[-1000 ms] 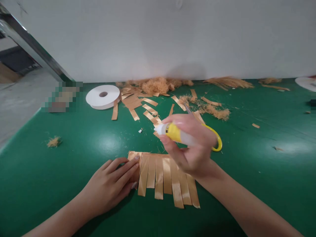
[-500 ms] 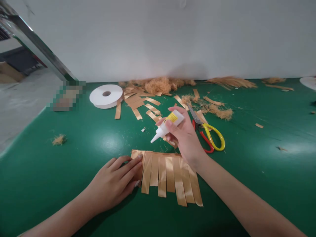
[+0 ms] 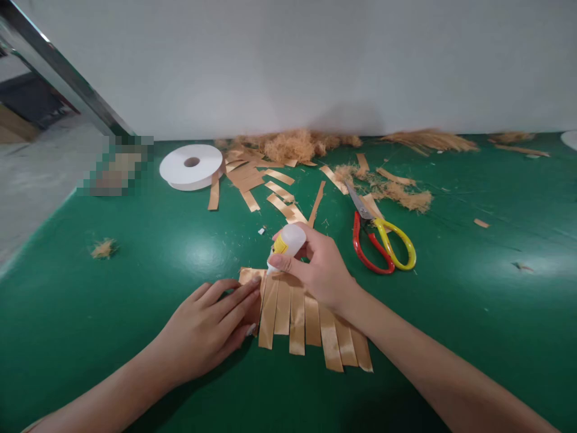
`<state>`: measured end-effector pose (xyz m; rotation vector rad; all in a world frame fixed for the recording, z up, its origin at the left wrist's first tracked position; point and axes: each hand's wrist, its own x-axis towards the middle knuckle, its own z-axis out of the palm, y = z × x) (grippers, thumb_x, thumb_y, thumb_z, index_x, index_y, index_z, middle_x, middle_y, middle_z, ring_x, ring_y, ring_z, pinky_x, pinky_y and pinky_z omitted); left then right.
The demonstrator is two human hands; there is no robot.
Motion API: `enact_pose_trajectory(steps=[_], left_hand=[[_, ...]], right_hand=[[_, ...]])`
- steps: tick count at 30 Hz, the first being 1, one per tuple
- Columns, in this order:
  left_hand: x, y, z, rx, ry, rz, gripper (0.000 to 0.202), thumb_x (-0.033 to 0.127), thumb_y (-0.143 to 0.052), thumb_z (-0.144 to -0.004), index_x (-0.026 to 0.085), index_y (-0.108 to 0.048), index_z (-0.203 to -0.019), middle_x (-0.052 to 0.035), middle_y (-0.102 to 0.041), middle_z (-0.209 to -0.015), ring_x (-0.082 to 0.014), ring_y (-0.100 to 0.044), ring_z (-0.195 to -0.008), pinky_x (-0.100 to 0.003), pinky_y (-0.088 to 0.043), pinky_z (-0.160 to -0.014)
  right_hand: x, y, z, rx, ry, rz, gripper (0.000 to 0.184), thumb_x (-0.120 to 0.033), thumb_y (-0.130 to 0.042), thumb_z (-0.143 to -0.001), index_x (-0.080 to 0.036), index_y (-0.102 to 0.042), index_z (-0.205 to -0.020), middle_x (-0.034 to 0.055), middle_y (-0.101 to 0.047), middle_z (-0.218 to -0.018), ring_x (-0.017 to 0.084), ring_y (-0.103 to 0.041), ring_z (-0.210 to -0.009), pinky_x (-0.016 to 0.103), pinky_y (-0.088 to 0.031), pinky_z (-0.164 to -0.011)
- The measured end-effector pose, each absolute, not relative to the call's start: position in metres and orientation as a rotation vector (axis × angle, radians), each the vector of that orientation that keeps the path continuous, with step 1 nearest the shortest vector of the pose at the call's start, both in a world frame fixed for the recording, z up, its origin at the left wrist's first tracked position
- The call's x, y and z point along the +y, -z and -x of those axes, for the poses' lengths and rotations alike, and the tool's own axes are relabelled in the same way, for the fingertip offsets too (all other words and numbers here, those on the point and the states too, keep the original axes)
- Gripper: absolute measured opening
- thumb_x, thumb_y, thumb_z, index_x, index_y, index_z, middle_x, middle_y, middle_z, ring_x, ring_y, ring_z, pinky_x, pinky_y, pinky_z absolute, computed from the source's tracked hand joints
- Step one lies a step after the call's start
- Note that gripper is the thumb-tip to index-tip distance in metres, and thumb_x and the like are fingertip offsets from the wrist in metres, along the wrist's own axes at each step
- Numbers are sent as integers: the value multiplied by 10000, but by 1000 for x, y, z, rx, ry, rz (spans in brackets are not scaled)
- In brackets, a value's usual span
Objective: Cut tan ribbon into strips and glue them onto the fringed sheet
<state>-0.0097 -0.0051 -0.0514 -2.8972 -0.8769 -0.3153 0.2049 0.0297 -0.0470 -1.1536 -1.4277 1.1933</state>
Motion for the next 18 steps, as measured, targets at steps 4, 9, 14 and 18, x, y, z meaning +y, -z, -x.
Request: enact_pose_trajectory(steps=[4, 9, 14, 18], left_hand=[[-5, 52, 10, -881, 307, 2898, 353, 285, -403, -907, 86, -573, -1145, -88, -591, -1225, -256, -535, -948, -364, -449, -657], [-5, 52, 10, -878, 307, 2893, 361, 281, -381, -914, 86, -575, -1148, -86, -585, -1235, -253, -533, -942, -360, -452, -645], [-5, 52, 10, -882, 303, 2893, 364, 285, -383, -914, 84, -578, -1146, -82, -583, -1239, -254, -533, -944, -361, -455, -646], [-5, 52, 10, -881, 301, 2894, 362, 284, -392, -911, 87, -574, -1153, -84, -579, -1244, -255, -534, -947, -363, -458, -647]], right_hand=[[30, 50, -203, -1478, -1126, 1185, 236, -337, -691, -710, -189, -590, -864, 12, -592, -792, 131, -555, -683, 258, -454, -589], [29, 47, -200, -1535, -997, 1247, 247, -352, -695, -698, -183, -595, -848, 16, -602, -775, 142, -559, -678, 268, -453, -576], [29, 49, -200, -1535, -988, 1257, 249, -361, -695, -693, -179, -597, -833, 17, -603, -764, 140, -559, -653, 271, -455, -567], [29, 51, -200, -1559, -957, 1253, 232, -346, -699, -694, -180, -598, -821, 10, -601, -760, 134, -555, -654, 263, -450, -569]])
